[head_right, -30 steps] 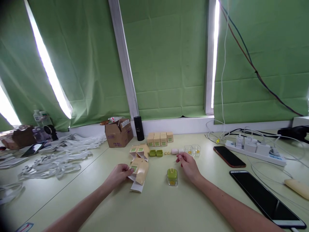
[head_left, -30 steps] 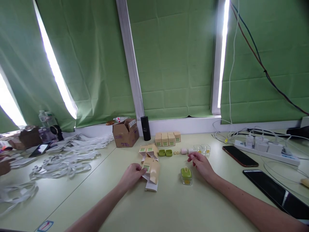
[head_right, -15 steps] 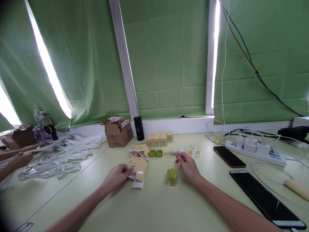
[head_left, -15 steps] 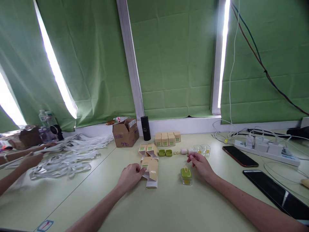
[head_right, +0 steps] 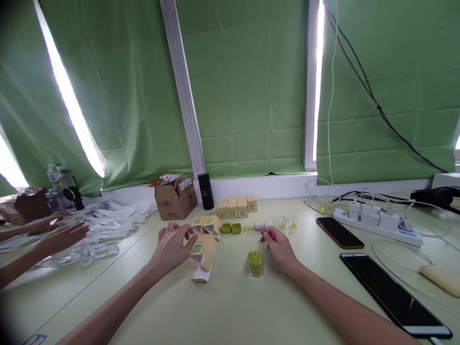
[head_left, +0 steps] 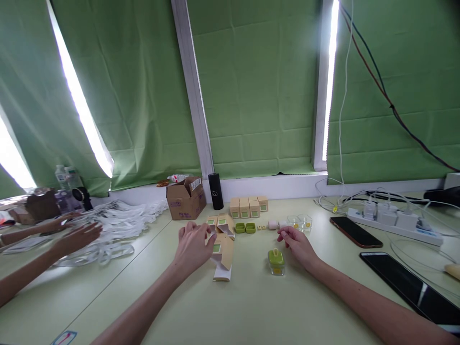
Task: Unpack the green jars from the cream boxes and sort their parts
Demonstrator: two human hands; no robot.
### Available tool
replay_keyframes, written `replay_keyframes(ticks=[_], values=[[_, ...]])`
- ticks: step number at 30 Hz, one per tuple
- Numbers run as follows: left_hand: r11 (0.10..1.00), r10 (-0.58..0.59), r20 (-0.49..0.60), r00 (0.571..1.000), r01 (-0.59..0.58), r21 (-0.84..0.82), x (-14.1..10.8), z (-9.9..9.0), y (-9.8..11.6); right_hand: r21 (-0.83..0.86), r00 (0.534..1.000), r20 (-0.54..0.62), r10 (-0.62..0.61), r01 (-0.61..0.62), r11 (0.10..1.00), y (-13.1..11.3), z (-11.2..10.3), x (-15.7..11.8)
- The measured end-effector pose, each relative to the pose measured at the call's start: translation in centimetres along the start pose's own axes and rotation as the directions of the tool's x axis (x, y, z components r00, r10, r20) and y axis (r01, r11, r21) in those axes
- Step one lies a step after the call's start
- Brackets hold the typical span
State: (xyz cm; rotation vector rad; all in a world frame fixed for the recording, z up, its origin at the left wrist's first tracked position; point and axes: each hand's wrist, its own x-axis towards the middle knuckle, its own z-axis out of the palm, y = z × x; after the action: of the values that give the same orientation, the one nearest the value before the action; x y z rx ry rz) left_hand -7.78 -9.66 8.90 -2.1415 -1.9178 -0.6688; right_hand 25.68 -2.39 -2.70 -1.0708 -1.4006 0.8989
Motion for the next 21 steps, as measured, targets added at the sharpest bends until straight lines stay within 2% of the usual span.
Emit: replay_keyframes(ticks=[2, 5, 9, 12, 15, 17, 21], values=[[0.999, 0.025, -0.012, 1.000, -0.026, -0.019, 0.8, 0.1, 1.3, 0.001, 1.000, -0.002, 0.007, -0.007, 1.000, -0.3, 0.0, -0.1], [0.990, 0.068, 0.036, 0.997, -0.063, -0.128, 1.6, 0.7, 4.0, 0.019, 1.000, -0.005, 0.024, -0.024, 1.000, -1.0, -0.1, -0.3], [0.920, 0.239, 0.106, 0.965, -0.191, -0.341, 1.5, 1.8, 8.2, 0.070, 0.998, 0.007, 0.061, -0.062, 0.996, -2.0, -0.2, -0.5], [0.850, 0.354, 0.269, 0.896, -0.188, -0.493, 0.9, 2.7, 10.5, 0.098, 0.997, 0.012, 0.070, -0.071, 0.993, -2.6, -0.3, -0.6], [0.801, 0.428, 0.393, 0.814, -0.140, -0.582, 0.3, 4.1, 11.6, 0.135, 0.996, 0.010, 0.093, -0.093, 0.986, -3.1, -0.3, -0.8], [0.769, 0.436, 0.387, 0.813, -0.113, -0.630, -0.1, 5.3, 11.6, 0.195, 0.992, 0.011, 0.126, -0.125, 0.973, -3.5, -0.4, -1.0], [0.677, 0.374, 0.329, 0.867, -0.012, -0.736, -0.8, 8.0, 10.7, 0.364, 0.986, 0.053, 0.157, -0.166, 0.917, -4.2, -0.8, -1.3]])
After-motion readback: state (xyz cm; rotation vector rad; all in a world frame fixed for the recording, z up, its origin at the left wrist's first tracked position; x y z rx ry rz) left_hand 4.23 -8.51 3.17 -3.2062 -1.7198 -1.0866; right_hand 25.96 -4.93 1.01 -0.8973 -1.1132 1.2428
